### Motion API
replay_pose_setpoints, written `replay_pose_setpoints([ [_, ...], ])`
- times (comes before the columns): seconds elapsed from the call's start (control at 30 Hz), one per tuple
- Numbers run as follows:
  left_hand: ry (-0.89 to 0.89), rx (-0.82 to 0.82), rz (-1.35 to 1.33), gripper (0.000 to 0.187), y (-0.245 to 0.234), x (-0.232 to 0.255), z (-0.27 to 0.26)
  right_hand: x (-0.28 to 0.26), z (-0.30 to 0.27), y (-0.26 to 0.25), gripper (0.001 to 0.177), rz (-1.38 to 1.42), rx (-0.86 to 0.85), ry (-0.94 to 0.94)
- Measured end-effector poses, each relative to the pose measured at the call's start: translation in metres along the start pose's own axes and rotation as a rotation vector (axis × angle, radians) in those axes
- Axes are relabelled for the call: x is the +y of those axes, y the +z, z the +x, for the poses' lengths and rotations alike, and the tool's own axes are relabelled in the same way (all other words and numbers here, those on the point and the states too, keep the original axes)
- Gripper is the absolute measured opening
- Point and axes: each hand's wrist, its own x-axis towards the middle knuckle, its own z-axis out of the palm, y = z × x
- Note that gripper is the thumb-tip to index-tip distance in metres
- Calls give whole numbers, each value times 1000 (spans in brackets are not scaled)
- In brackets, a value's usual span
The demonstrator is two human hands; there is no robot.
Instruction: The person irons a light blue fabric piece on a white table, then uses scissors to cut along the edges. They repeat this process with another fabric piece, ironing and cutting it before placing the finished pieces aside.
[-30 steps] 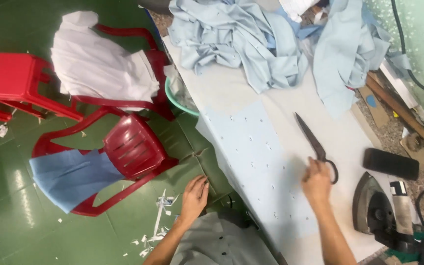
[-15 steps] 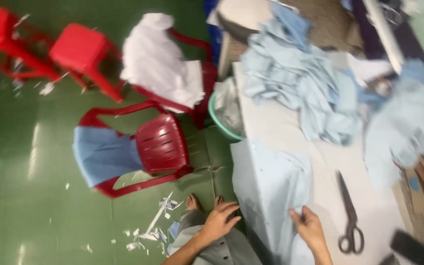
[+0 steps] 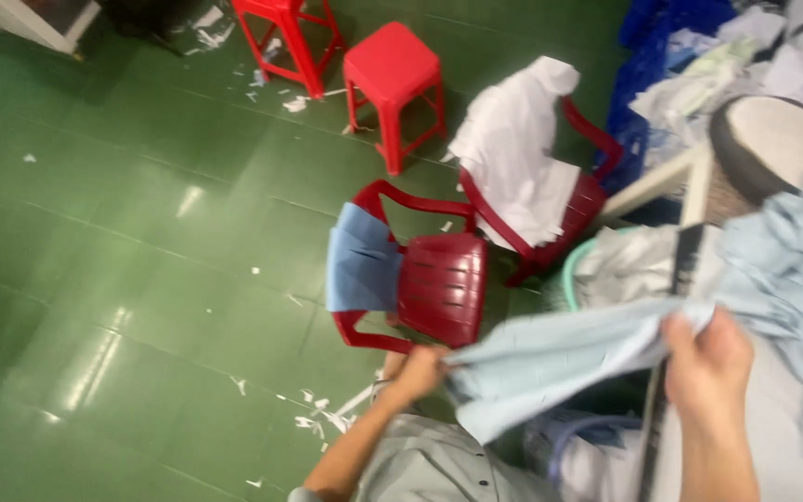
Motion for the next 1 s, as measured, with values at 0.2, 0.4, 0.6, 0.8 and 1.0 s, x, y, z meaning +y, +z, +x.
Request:
replay_pose_setpoints([
  [0.2, 32, 396, 750, 16, -312, -51, -31, 28, 124, 161, 9, 356, 57, 401],
  [0.4, 123, 883, 1137, 26, -427, -23, -65, 6, 105, 267, 16, 334, -70, 376],
  [0.6, 14, 891, 1102, 32, -383, -110, -96, 59, 43, 317, 31, 245, -140, 624],
  [0.8, -324, 606, 1055, 25, -299, -169, -109, 273, -55, 351, 40, -220, -259, 786],
  [1.0, -423, 103, 1001, 37, -232, -133, -38, 235, -137, 280, 59, -613, -439, 753],
])
